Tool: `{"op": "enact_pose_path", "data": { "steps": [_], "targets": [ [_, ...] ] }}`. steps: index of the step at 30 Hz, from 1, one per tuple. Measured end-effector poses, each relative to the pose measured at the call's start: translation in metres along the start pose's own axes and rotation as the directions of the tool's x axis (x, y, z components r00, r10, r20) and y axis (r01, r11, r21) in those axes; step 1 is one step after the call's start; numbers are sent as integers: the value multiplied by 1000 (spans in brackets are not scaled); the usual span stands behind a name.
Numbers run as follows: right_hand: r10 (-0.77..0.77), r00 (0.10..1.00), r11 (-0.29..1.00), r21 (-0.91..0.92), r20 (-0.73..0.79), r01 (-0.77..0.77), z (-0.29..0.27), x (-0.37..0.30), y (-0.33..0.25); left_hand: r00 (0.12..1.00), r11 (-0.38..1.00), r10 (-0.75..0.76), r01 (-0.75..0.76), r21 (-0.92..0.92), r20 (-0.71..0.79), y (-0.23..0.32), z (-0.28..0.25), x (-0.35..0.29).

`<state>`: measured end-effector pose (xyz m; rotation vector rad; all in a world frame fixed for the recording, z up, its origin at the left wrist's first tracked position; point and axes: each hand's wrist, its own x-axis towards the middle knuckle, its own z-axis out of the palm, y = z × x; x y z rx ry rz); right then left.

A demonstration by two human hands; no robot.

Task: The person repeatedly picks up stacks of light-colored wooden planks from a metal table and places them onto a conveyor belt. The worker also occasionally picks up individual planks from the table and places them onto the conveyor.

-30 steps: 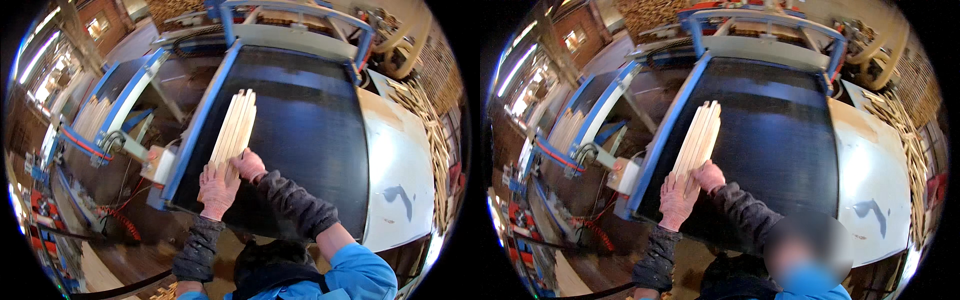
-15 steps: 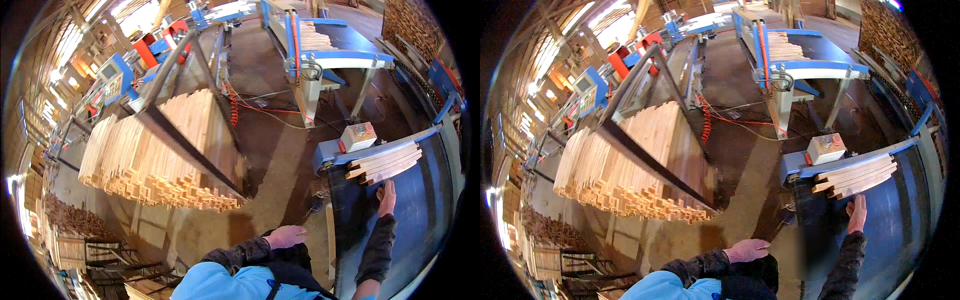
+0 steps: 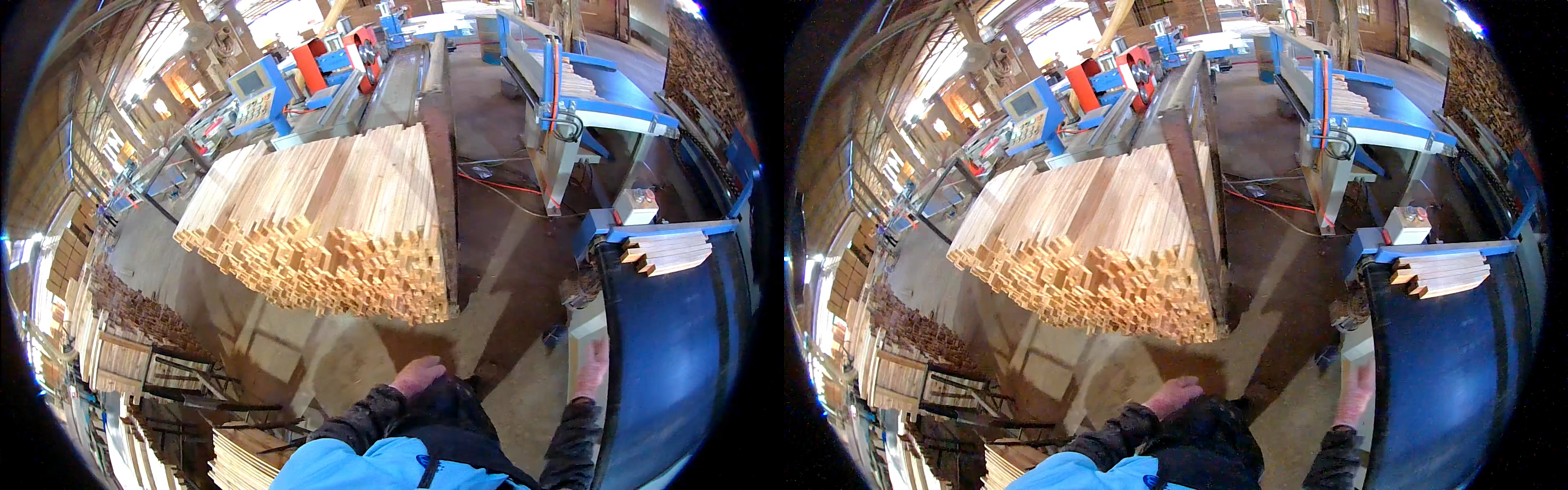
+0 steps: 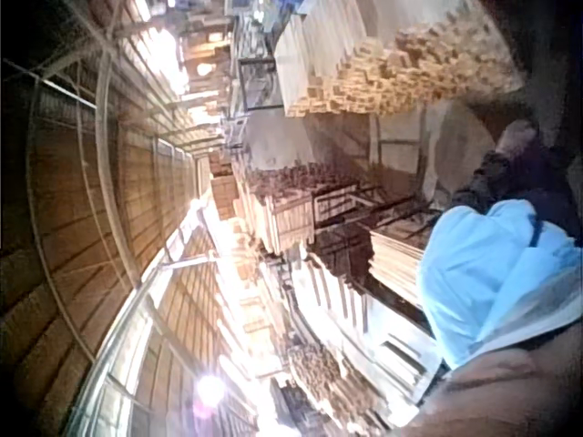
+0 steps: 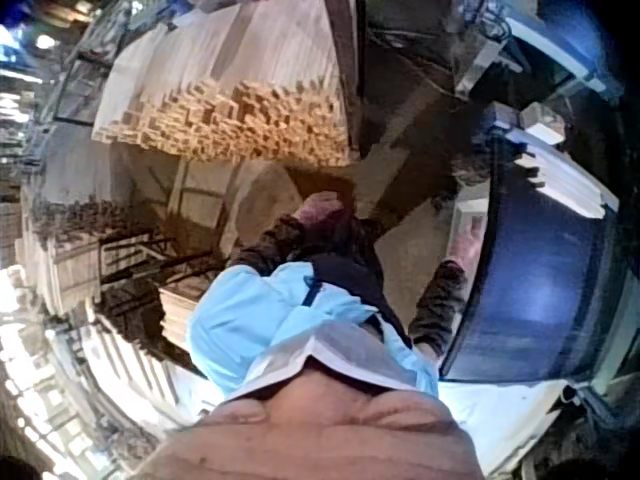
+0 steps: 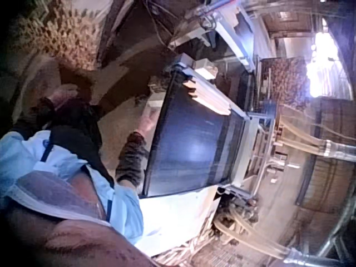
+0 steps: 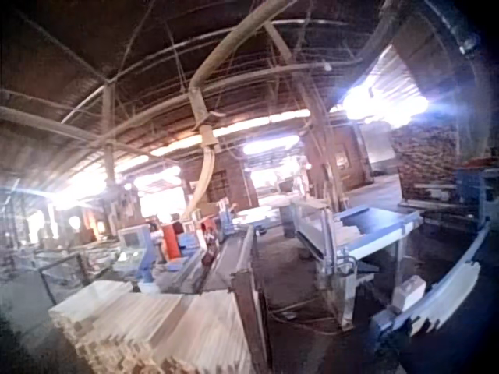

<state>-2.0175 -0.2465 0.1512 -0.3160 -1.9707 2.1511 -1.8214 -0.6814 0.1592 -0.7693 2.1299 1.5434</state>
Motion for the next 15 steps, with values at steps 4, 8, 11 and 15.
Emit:
{"op": "enact_pose_path", "data": {
  "steps": [4,8,11,15],
  "targets": [
    [287,908,930,-317,306,-187,71,-92,12,965,935,0,-94,-343,-263,-10,-54,-28],
    [374,796,923,-274,475,-270,152,-152,13,922,846,6,-211,-490,-386,-9,-109,-32],
    [393,726,910,-350,564,-221,204,-173,8,902,870,71,-266,-416,-427,-17,-153,-33],
    [338,685,904,-426,646,-44,283,-174,-25,880,777,104,-363,-515,-463,-26,-210,-23]
  ]
}}
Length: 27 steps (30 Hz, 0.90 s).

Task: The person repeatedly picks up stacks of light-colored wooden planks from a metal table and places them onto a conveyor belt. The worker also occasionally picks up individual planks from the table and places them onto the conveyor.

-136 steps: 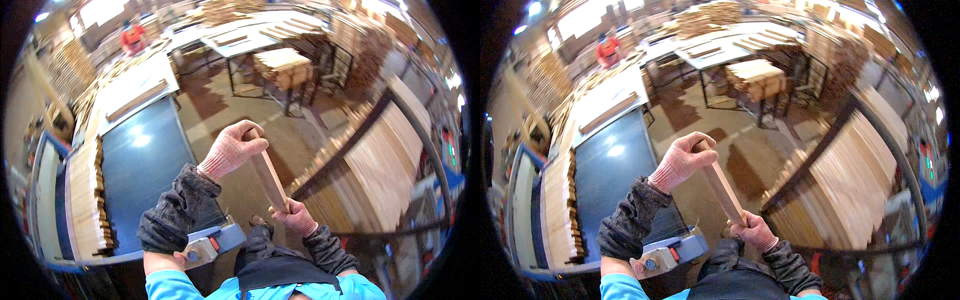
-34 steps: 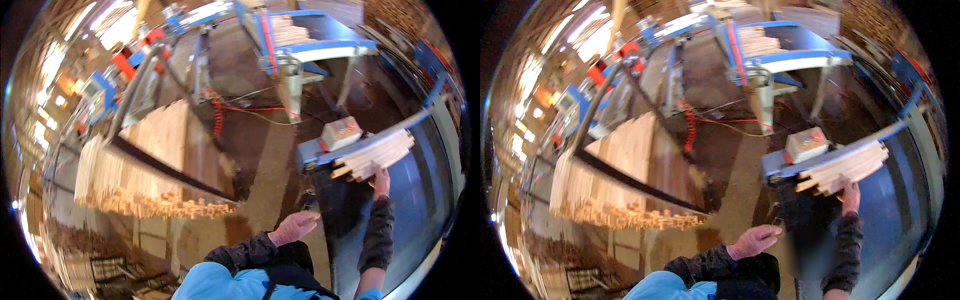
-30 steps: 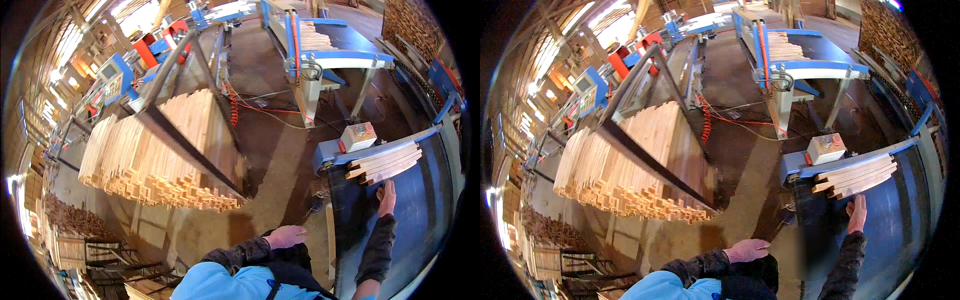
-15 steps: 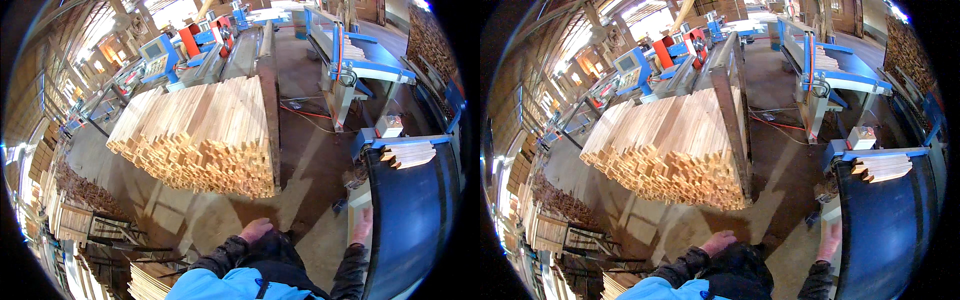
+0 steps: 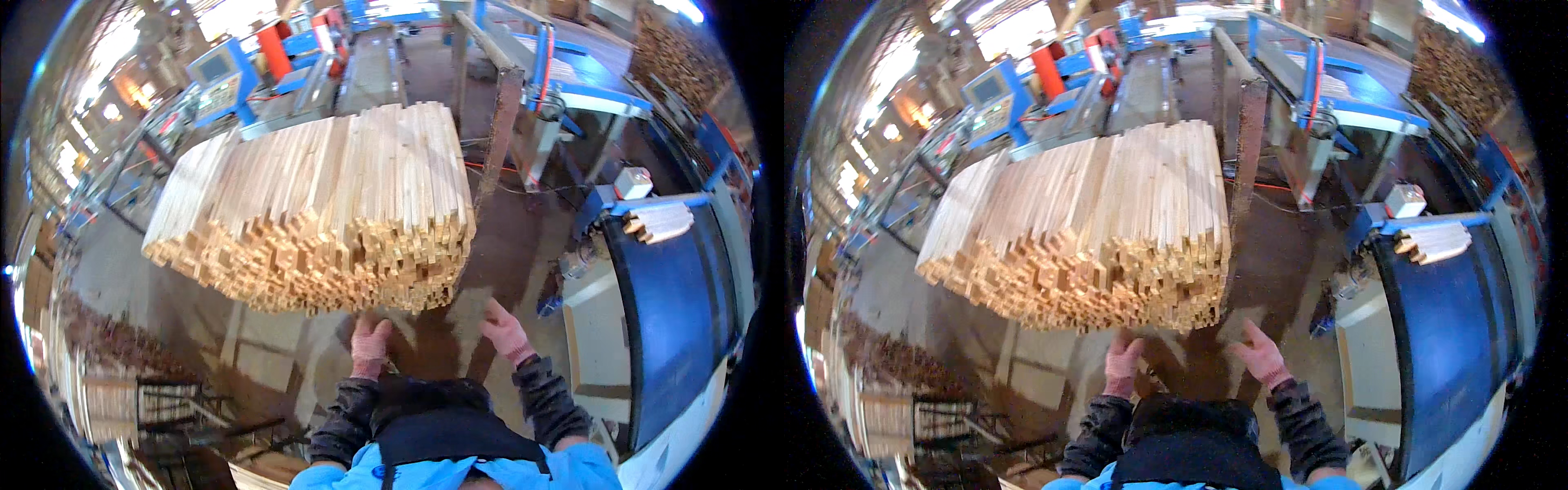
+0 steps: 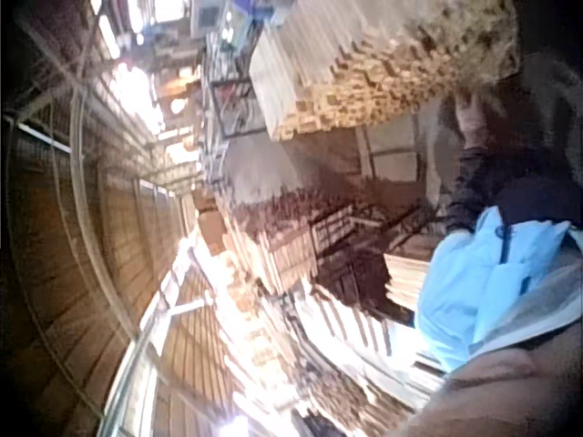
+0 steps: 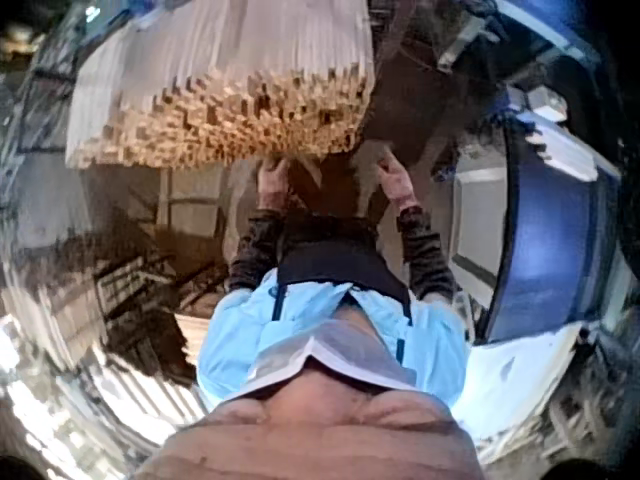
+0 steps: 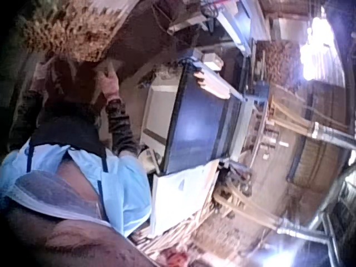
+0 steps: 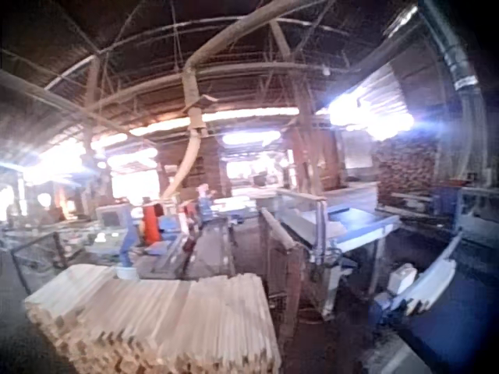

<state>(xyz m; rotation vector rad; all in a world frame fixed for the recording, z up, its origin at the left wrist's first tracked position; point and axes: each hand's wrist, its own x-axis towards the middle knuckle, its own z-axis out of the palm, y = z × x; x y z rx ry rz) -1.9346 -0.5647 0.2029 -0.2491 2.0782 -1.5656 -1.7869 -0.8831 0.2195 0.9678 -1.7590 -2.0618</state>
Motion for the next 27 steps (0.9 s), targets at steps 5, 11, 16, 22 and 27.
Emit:
{"op": "enact_pose_path", "data": {
  "steps": [5,11,16,22,27],
  "targets": [
    [-377,896,846,-480,-233,231,36,59,-120,951,946,304,-308,-99,-57,63,-40,55],
    [-408,856,797,-582,-319,163,44,135,-164,919,880,394,-385,278,26,91,-68,128],
    [-374,855,787,-611,-360,87,40,169,-143,936,838,345,-273,473,-70,117,-53,154],
    [-396,857,703,-710,-331,51,40,170,-147,943,747,299,-135,651,-146,115,-40,152],
    [-348,892,637,-771,-288,-1,36,172,-152,934,625,279,-1,781,-222,130,-17,163]
  ]
}}
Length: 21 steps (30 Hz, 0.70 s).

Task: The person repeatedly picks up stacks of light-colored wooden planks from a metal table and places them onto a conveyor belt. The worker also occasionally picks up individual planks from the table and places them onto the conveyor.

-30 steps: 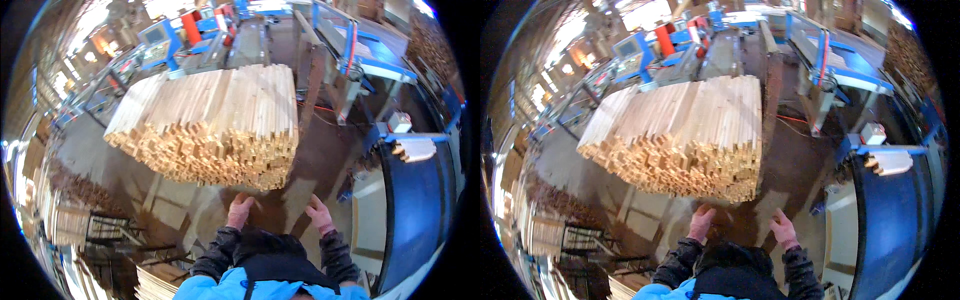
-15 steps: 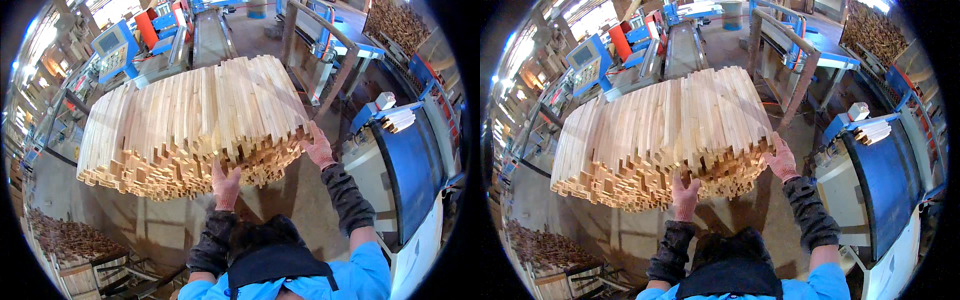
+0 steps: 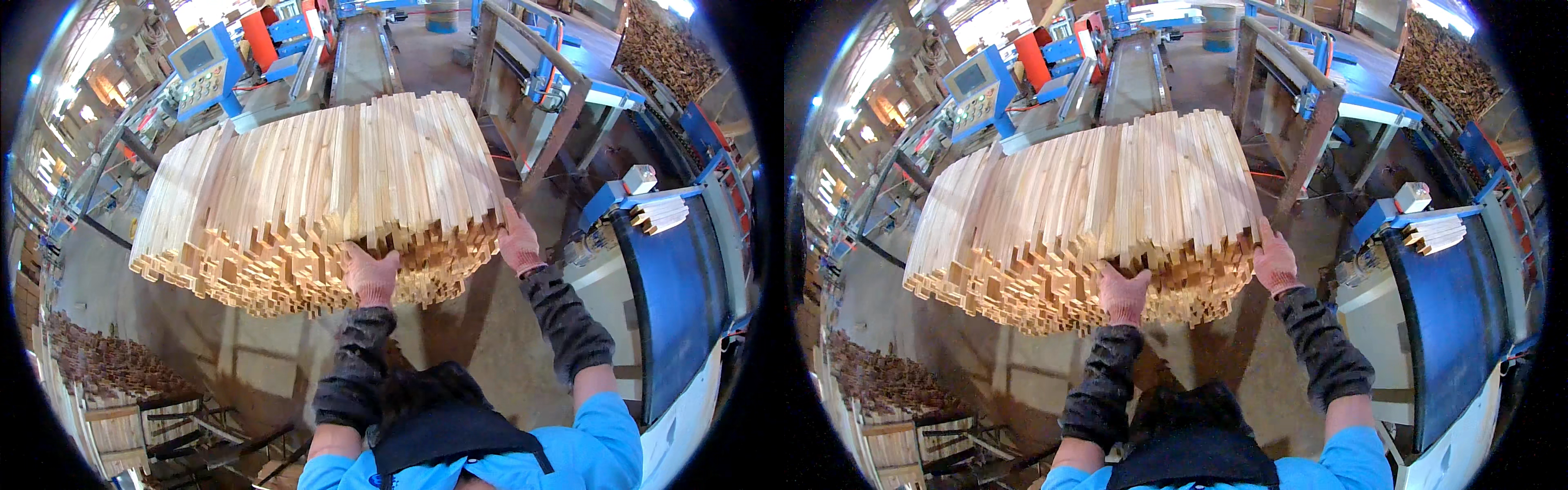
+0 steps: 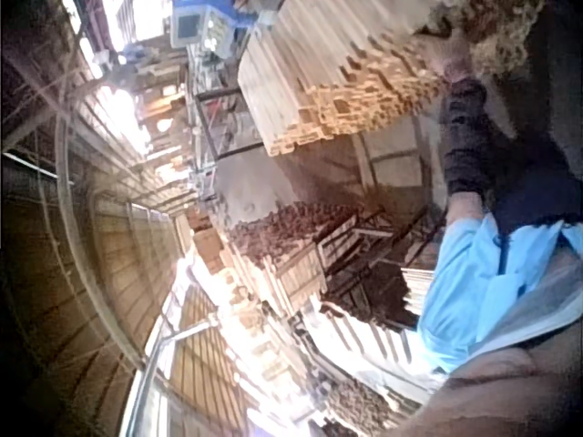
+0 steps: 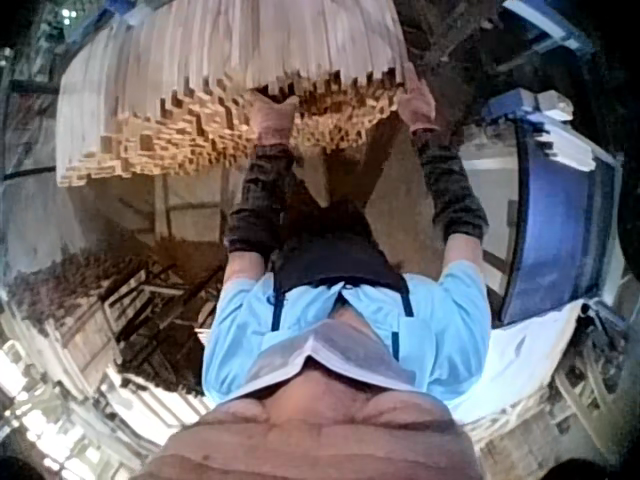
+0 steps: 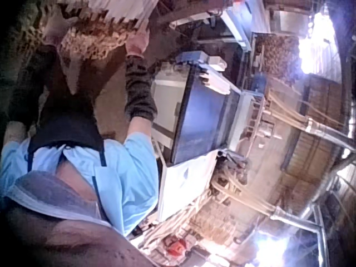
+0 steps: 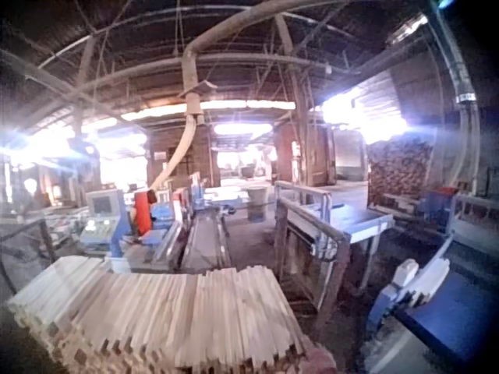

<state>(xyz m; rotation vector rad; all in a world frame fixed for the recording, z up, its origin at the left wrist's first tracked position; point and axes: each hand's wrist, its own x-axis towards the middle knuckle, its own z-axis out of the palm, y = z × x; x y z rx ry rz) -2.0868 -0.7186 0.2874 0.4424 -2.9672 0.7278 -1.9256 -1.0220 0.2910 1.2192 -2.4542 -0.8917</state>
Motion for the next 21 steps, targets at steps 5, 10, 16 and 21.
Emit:
{"op": "enact_pose_path", "data": {
  "steps": [5,10,16,21],
  "targets": [
    [-55,998,997,-47,-35,53,11,8,8,999,999,8,-10,-31,-52,3,-5,-4],
    [-12,1000,998,-54,8,12,7,14,4,985,984,2,-32,-173,-170,6,6,-3],
    [-20,989,999,-42,148,26,-18,17,-13,976,992,90,-105,-71,-196,-2,7,4],
    [-44,995,993,-104,84,53,-8,12,0,979,998,35,-47,-52,-202,3,10,-2]
  ]
}}
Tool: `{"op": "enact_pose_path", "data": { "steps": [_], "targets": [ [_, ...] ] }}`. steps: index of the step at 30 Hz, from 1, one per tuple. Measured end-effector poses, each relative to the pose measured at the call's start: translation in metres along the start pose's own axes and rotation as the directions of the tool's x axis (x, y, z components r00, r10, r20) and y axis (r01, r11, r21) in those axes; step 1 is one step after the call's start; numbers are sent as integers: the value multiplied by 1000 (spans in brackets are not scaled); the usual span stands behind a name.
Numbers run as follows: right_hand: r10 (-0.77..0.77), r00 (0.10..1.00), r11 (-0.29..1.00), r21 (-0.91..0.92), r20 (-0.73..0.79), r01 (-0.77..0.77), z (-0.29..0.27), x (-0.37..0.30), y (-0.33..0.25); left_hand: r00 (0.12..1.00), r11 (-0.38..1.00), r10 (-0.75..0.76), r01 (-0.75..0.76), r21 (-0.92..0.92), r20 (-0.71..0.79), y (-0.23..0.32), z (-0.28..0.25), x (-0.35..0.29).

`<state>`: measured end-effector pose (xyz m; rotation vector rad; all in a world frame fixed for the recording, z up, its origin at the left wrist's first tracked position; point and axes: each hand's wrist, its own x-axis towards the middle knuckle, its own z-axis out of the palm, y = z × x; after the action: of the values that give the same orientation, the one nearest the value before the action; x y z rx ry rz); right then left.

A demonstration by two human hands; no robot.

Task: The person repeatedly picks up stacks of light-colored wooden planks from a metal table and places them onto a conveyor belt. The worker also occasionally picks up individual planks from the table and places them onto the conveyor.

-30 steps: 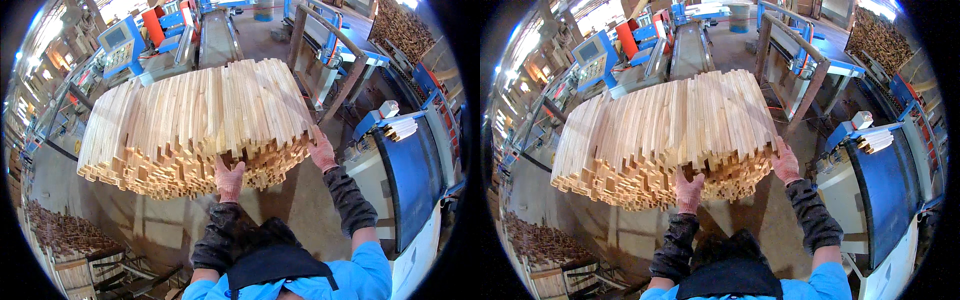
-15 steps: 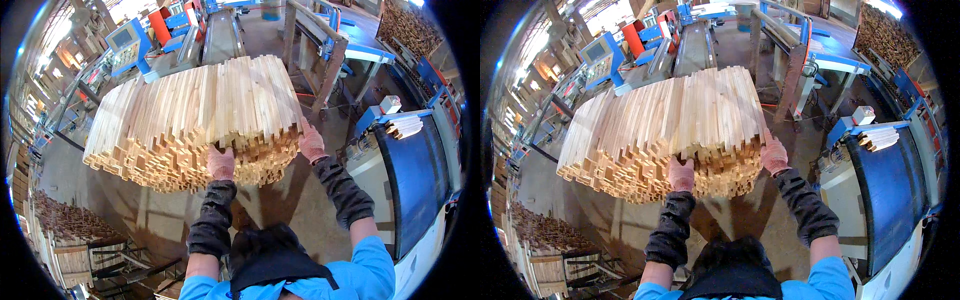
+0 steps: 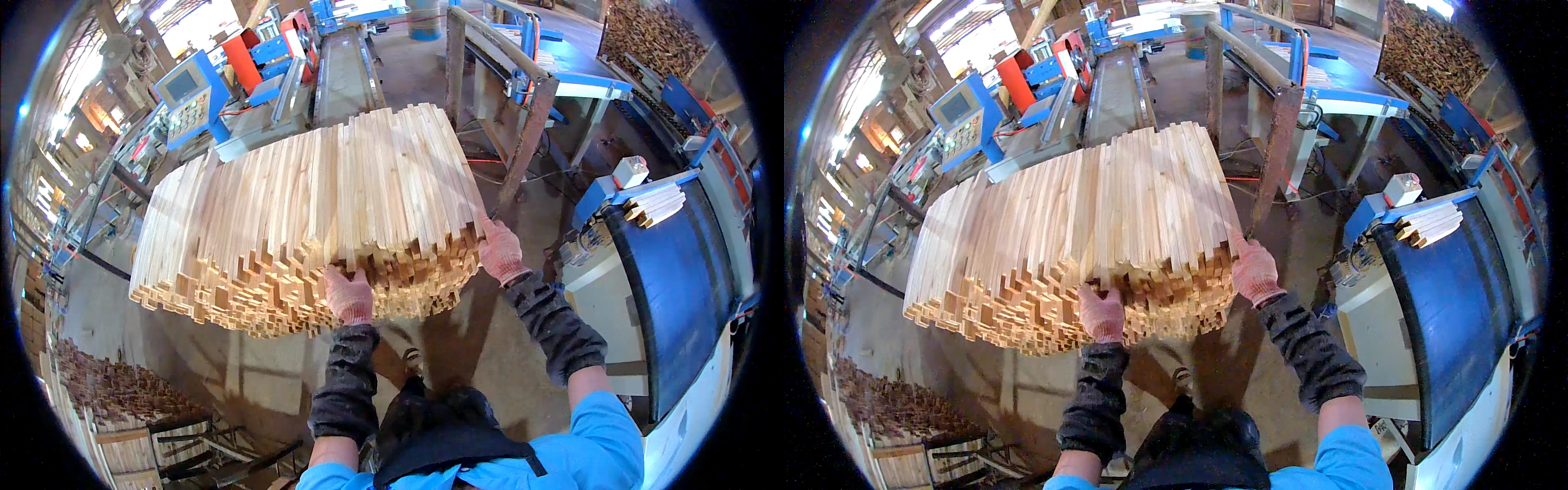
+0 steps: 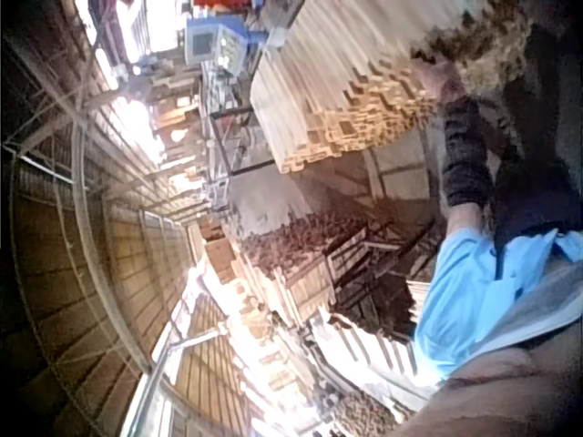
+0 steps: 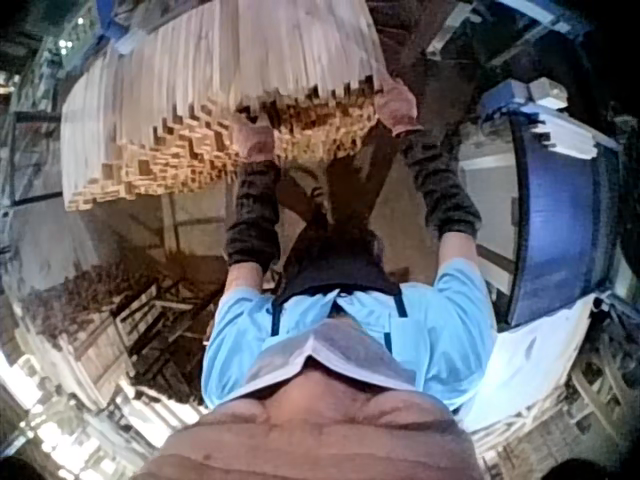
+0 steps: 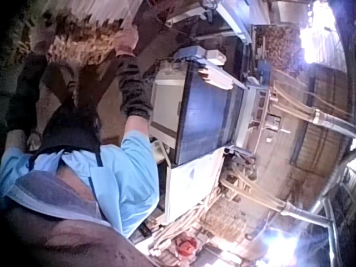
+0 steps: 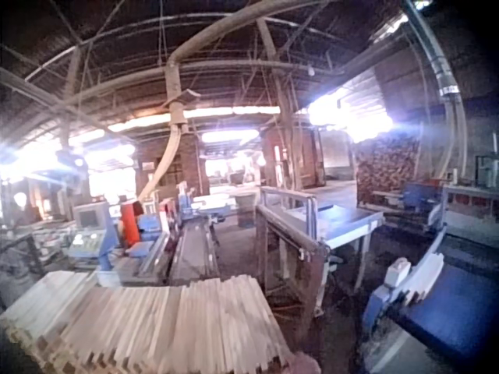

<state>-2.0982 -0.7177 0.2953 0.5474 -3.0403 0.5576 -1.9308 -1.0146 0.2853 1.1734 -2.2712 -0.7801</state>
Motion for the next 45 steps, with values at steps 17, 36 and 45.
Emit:
{"op": "enact_pose_path", "data": {
  "steps": [17,36,45],
  "targets": [
    [-132,991,988,77,-24,133,-6,-56,6,939,930,223,-285,233,260,-21,-27,-1],
    [42,946,511,807,320,-296,39,-18,23,665,876,459,-227,-426,589,-127,-60,21],
    [151,849,174,831,507,-528,-16,-157,16,457,524,170,708,-473,873,-128,-91,-76]
  ]
}}
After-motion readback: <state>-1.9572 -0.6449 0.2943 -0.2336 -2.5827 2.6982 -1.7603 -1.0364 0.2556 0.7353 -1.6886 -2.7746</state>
